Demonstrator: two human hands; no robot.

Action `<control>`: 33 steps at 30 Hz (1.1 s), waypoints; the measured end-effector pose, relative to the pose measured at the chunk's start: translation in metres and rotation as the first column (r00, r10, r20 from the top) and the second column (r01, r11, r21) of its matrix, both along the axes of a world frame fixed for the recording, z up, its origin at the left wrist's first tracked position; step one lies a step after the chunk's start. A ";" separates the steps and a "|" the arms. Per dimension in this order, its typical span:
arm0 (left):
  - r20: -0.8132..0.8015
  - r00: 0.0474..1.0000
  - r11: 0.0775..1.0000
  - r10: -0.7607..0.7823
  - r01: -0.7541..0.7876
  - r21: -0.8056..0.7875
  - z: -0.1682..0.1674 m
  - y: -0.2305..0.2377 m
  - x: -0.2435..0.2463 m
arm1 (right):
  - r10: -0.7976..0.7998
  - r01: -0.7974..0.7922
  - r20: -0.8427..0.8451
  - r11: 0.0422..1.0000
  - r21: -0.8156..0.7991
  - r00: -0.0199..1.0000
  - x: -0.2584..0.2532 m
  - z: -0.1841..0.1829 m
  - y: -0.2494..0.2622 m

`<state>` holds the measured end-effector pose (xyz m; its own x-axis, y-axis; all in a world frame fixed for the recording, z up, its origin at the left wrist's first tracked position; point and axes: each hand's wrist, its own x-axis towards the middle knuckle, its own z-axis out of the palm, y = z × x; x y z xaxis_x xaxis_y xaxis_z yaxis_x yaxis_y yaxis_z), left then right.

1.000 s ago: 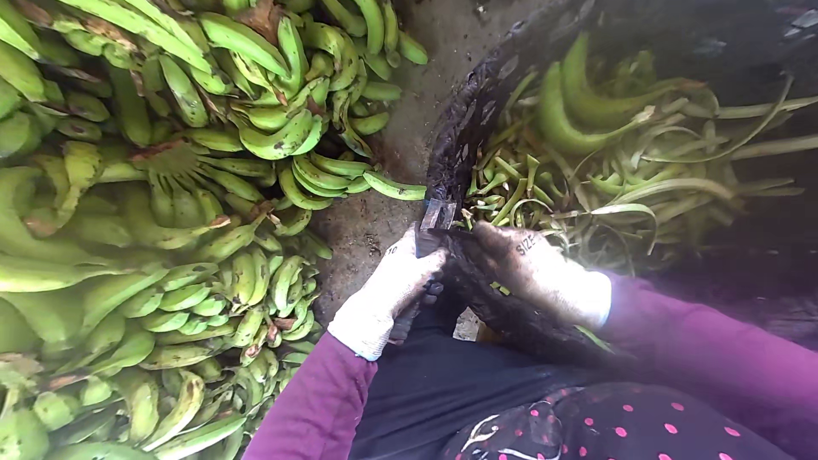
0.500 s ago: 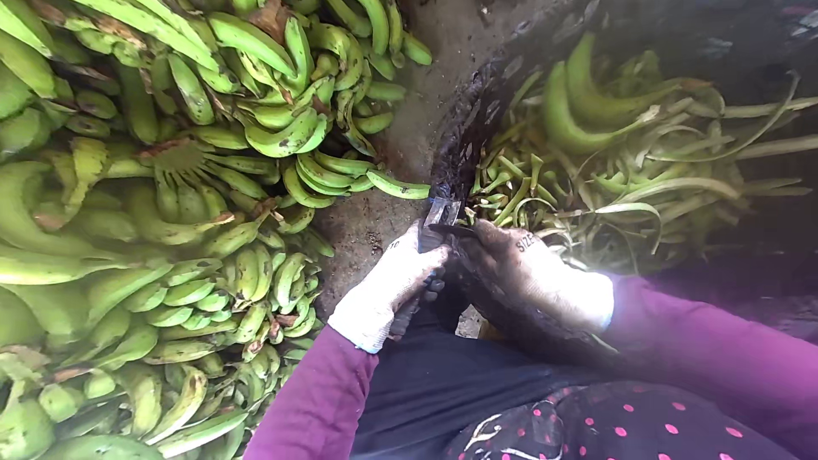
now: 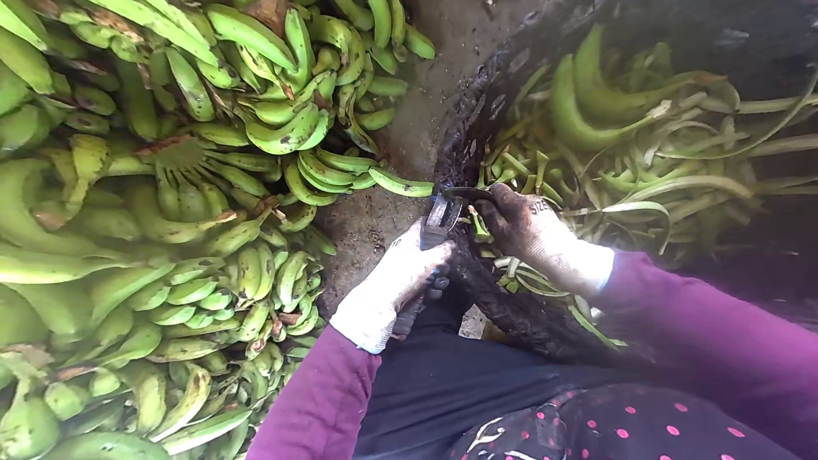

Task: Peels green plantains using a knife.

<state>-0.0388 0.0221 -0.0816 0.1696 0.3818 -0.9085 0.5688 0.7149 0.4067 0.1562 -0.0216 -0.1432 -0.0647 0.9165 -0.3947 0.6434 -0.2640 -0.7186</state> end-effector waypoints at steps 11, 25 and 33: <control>-0.047 0.999 1.000 -0.001 0.001 -0.001 0.008 0.002 0.004 | 0.074 -0.076 -0.048 0.997 -0.035 0.996 -0.010 0.016 -0.004; 0.018 0.999 0.999 0.027 -0.026 -0.018 0.000 0.001 -0.002 | 0.035 -0.038 -0.065 0.998 -0.040 0.997 -0.008 0.011 -0.004; -0.028 0.999 1.000 0.016 -0.016 0.009 0.005 0.001 0.002 | 0.029 -0.029 0.002 0.997 -0.067 1.000 -0.003 0.010 0.001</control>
